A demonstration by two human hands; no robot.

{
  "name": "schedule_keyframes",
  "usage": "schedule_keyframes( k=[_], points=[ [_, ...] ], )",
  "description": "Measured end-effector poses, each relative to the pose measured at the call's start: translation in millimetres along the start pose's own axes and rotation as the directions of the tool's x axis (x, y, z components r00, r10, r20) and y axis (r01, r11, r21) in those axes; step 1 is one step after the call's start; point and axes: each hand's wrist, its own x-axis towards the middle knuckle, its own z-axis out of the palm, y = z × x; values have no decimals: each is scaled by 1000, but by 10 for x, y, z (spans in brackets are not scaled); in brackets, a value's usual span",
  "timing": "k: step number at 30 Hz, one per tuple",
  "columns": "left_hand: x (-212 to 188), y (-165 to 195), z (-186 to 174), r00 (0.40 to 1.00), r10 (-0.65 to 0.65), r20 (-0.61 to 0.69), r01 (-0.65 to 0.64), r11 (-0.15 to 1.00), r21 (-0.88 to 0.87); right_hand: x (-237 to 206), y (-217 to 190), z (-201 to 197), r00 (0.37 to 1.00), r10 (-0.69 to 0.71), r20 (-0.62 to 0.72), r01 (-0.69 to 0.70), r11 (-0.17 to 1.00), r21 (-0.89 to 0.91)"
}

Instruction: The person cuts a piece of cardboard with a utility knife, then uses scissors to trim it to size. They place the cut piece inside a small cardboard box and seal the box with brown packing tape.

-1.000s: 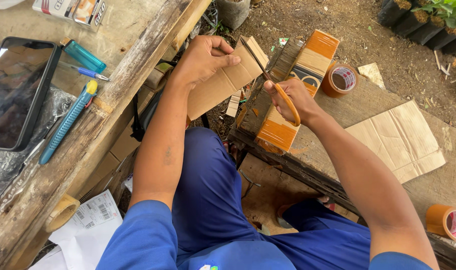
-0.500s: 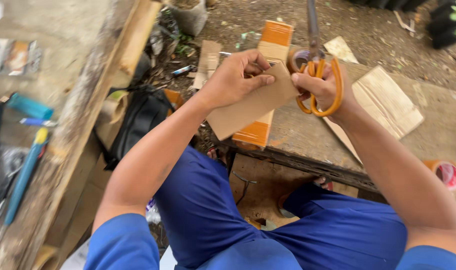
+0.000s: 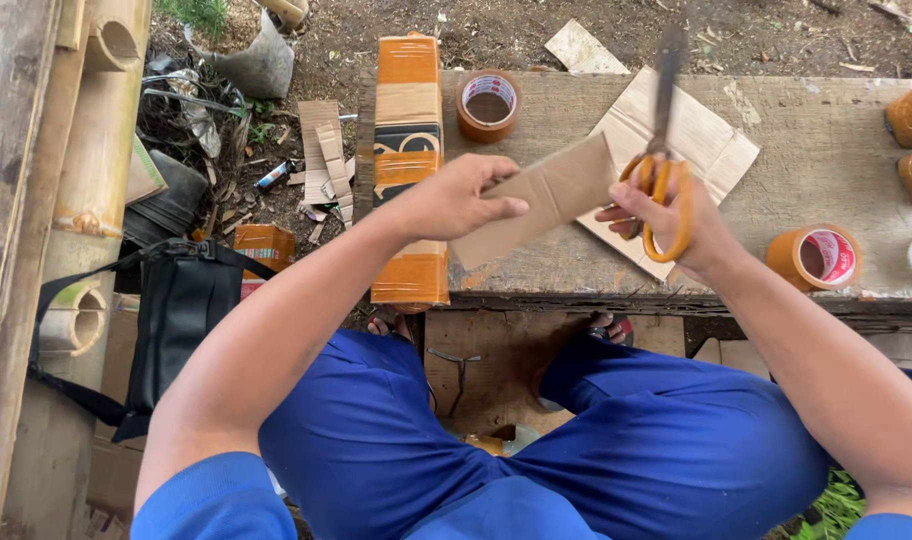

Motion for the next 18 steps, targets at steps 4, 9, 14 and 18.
schedule_keyframes(
  k=[4,9,14,18],
  points=[
    [-57,-136,-189,983,-114,-146,94,986,-136,-54,245,49,965,236,112,-185,920,-347],
    [-181,-327,-265,982,-90,-169,34,950,-310,-96,433,255,918,141,370,85,841,-534],
    [-212,-340,-187,985,-116,-127,62,928,-368,-66,280,462,943,98,320,109,815,-570],
    [-234,-274,-146,988,-68,-136,14,932,-363,-67,139,574,949,113,294,98,780,-617]
  ],
)
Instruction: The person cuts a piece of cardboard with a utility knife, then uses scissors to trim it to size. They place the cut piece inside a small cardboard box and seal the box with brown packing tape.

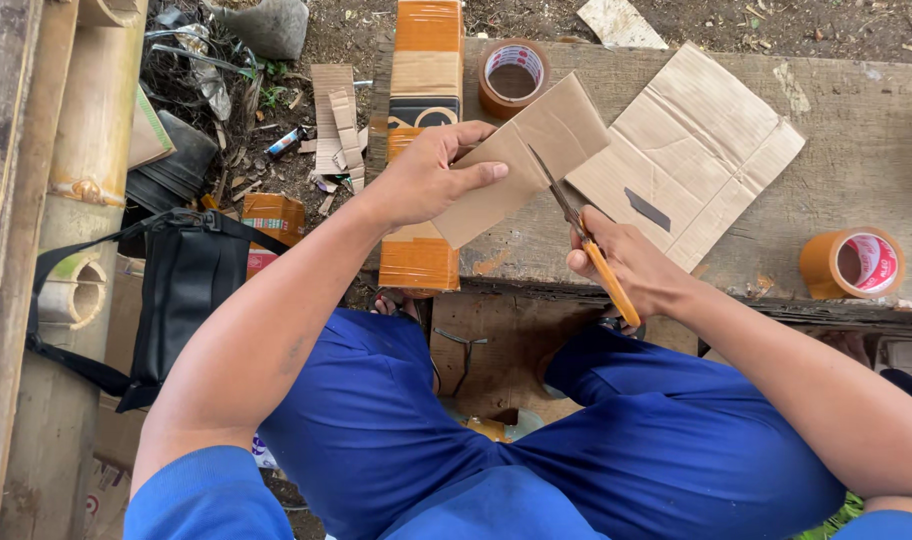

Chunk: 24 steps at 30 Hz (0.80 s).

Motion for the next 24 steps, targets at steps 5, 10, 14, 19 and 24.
schedule_keyframes(
  k=[5,10,14,19,24],
  points=[
    [-39,48,33,999,41,14,-41,999,14,-6,-83,6,999,-31,20,31,999,25],
    [-90,123,0,999,16,40,-15,1000,-6,-11,-106,-16,994,-103,27,101,992,82],
    [-105,173,46,1000,6,23,-7,1000,12,-16,-142,-23,995,-93,38,93,996,16],
    [-104,190,61,1000,0,20,-1,1000,22,-51,-197,-46,998,-61,18,61,998,27],
    [-100,151,39,995,79,67,-80,997,17,-70,-241,-69,992,-122,28,122,992,17]
  ],
)
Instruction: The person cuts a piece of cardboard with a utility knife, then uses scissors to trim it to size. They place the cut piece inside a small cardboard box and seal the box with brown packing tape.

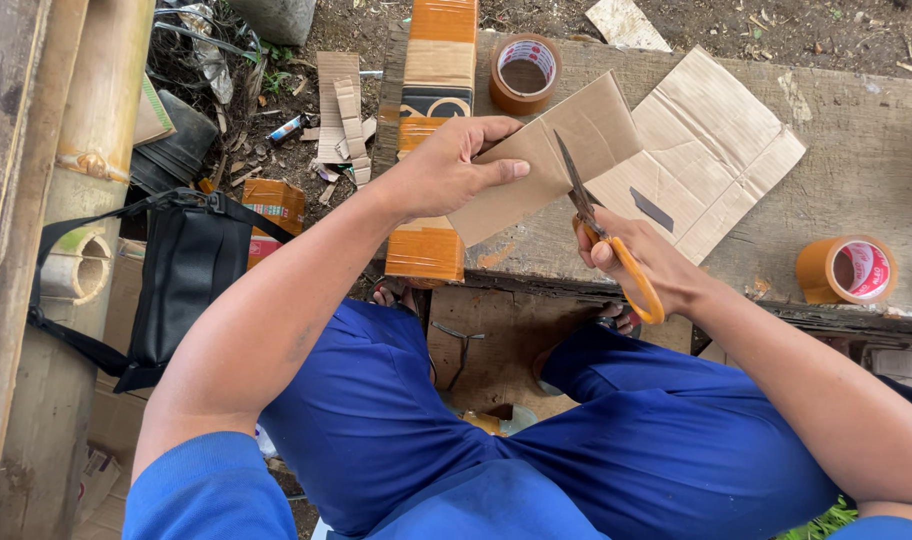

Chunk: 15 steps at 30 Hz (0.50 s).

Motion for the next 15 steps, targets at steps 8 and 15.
schedule_keyframes(
  k=[8,15],
  points=[
    [-11,-63,-15,1000,3,5,-4,998,60,-3,-63,29,1000,0,-14,-1,997,-76],
    [-2,-96,10,1000,8,-20,-8,1000,1,-21,-91,69,995,87,-57,-90,994,-60]
  ],
)
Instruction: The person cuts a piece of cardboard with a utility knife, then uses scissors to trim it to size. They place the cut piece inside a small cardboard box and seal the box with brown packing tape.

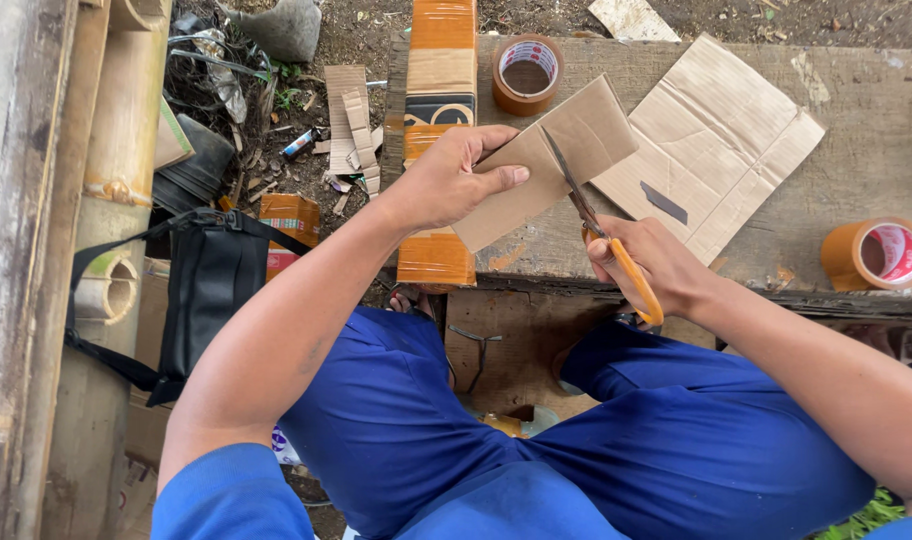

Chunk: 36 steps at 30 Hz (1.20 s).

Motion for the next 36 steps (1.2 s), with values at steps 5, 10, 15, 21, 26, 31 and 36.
schedule_keyframes(
  k=[5,10,15,21,26,31,36],
  points=[
    [-9,27,-2,997,-72,-18,72,997,-11,-28,-35,8,999,48,-25,-49,998,-26],
    [-28,64,0,997,-73,6,73,996,-45,-42,-119,-18,985,174,-10,-174,985,13],
    [-24,-91,91,989,-146,27,144,988,59,-46,-61,72,986,146,78,-146,989,-7],
    [7,-497,219,967,-246,69,247,969,-2,10,351,376,962,219,162,-234,969,75],
    [60,-680,244,921,-377,94,388,905,-177,60,598,530,985,-172,7,171,972,-163],
    [95,-691,210,928,-355,116,369,918,-146,88,563,477,901,391,186,-427,875,229],
    [160,-618,281,898,-429,96,434,899,-48,115,533,468,931,269,247,-349,855,383]
  ],
)
